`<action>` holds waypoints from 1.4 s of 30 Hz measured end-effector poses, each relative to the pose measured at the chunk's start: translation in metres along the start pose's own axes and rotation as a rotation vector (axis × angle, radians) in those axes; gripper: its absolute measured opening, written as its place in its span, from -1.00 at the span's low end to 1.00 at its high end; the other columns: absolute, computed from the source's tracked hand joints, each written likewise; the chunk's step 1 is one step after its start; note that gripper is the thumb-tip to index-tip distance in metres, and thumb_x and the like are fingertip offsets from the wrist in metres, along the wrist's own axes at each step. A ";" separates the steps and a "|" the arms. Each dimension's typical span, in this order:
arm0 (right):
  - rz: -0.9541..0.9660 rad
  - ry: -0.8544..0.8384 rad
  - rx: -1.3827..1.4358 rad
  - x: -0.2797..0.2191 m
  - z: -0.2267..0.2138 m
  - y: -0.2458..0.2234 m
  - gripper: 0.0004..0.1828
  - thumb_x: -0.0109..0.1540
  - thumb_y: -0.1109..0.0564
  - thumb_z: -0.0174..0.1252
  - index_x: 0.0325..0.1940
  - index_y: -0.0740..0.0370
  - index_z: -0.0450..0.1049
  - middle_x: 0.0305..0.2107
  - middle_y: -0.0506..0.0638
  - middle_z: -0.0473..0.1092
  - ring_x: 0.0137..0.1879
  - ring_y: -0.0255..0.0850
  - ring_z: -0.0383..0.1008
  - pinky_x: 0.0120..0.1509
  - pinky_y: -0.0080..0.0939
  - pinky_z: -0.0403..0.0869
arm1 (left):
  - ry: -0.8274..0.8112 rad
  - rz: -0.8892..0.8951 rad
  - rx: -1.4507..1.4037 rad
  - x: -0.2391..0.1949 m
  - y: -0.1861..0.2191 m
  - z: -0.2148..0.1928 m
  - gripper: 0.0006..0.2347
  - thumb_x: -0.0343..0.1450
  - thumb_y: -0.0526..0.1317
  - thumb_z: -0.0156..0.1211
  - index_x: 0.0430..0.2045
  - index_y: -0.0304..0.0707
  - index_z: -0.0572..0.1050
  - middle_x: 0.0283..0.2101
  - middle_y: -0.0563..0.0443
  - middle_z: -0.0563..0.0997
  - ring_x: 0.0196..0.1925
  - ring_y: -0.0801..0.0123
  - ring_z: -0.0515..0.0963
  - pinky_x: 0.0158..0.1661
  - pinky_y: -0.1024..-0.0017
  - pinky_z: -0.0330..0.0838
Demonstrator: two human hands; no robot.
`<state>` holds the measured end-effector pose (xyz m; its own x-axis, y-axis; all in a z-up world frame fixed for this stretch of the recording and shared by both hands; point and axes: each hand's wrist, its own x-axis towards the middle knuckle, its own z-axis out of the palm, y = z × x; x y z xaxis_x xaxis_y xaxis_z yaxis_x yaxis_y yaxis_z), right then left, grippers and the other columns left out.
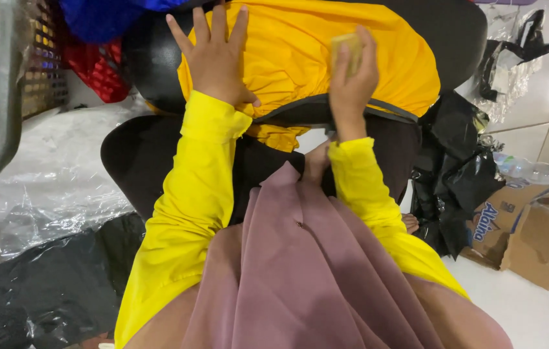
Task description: The person sits on the floor and uses a yellow sponge to wipe and clean a yellow garment placed on a black chair. They repeatedly rub the fabric, fold it, and continue cleaning different sections of the garment.
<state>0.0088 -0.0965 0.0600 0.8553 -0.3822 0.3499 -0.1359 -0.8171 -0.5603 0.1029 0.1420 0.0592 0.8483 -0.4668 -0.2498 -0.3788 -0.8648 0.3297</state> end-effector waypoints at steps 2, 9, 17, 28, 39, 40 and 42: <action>-0.177 -0.159 -0.046 -0.029 0.014 -0.026 -0.59 0.48 -0.10 0.03 0.33 0.13 0.37 0.13 0.06 0.47 0.21 -0.01 0.54 0.23 -0.05 0.54 | -0.012 -0.001 0.001 0.002 0.000 0.001 0.13 0.01 0.30 0.48 0.51 0.16 -0.05 0.56 -0.20 0.00 0.57 -0.26 -0.07 0.31 -0.51 -0.49; -0.242 -0.175 -0.431 -0.020 -0.004 0.051 -0.72 0.40 -0.03 0.22 0.16 0.05 0.52 -0.15 -0.03 0.56 -0.05 -0.03 0.56 -0.14 -0.05 0.47 | 0.008 -0.030 0.030 0.002 0.000 0.004 0.12 0.01 0.34 0.46 0.50 0.19 -0.04 0.53 -0.20 0.06 0.55 -0.24 0.00 0.31 -0.48 -0.49; 0.248 0.299 -0.246 -0.018 -0.168 0.168 -0.72 0.16 0.29 -0.04 -0.07 0.12 0.39 -0.15 0.07 0.46 -0.01 0.00 0.49 0.09 -0.05 0.42 | 0.084 0.148 -0.068 -0.004 0.018 -0.010 0.11 0.01 0.24 0.53 0.50 -0.06 0.08 0.51 -0.40 -0.01 0.50 -0.46 -0.17 0.24 -0.65 -0.51; 1.054 -0.123 -0.093 -0.030 -0.171 0.109 -0.51 0.43 -0.24 0.14 -0.53 -0.11 0.25 -0.60 -0.24 0.17 -0.49 -0.42 0.15 -0.35 -0.29 0.14 | 0.454 0.776 0.133 0.009 0.126 0.114 -0.71 0.46 -0.26 0.21 0.08 -0.23 0.54 0.17 -0.06 0.52 0.25 0.06 0.39 0.21 0.05 0.27; 1.041 0.172 0.706 -0.030 -0.180 0.127 -0.78 0.18 0.25 0.16 -0.34 -0.01 0.26 -0.24 -0.13 0.41 -0.34 -0.43 0.37 -0.40 -0.53 0.39 | 0.453 0.724 0.017 0.000 0.129 0.085 -0.81 0.24 -0.11 0.36 -0.42 -0.18 0.64 -0.25 0.05 0.58 0.04 0.13 0.45 0.02 0.19 0.32; 1.040 0.165 0.706 -0.029 -0.179 0.120 -0.78 0.18 0.25 0.16 -0.34 -0.01 0.26 -0.24 -0.13 0.41 -0.34 -0.43 0.37 -0.40 -0.53 0.39 | 0.454 0.717 0.018 -0.005 0.135 0.080 -0.81 0.24 -0.11 0.36 -0.42 -0.18 0.64 -0.25 0.05 0.58 0.04 0.13 0.45 0.02 0.19 0.32; 0.831 0.098 0.804 -0.026 -0.175 0.105 -0.77 0.24 0.24 0.18 -0.22 -0.01 0.27 -0.16 -0.13 0.41 -0.21 -0.41 0.47 -0.33 -0.54 0.45 | 0.315 0.782 -0.206 -0.013 0.144 0.069 -0.48 0.39 0.00 0.14 0.18 -0.37 0.44 0.36 -0.24 0.36 0.41 -0.11 0.28 0.28 -0.05 0.27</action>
<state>-0.1157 -0.2478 0.1234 0.6042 -0.7329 -0.3126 -0.2504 0.1979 -0.9477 0.0111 0.0107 0.0470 0.4470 -0.8140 0.3710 -0.8473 -0.2524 0.4672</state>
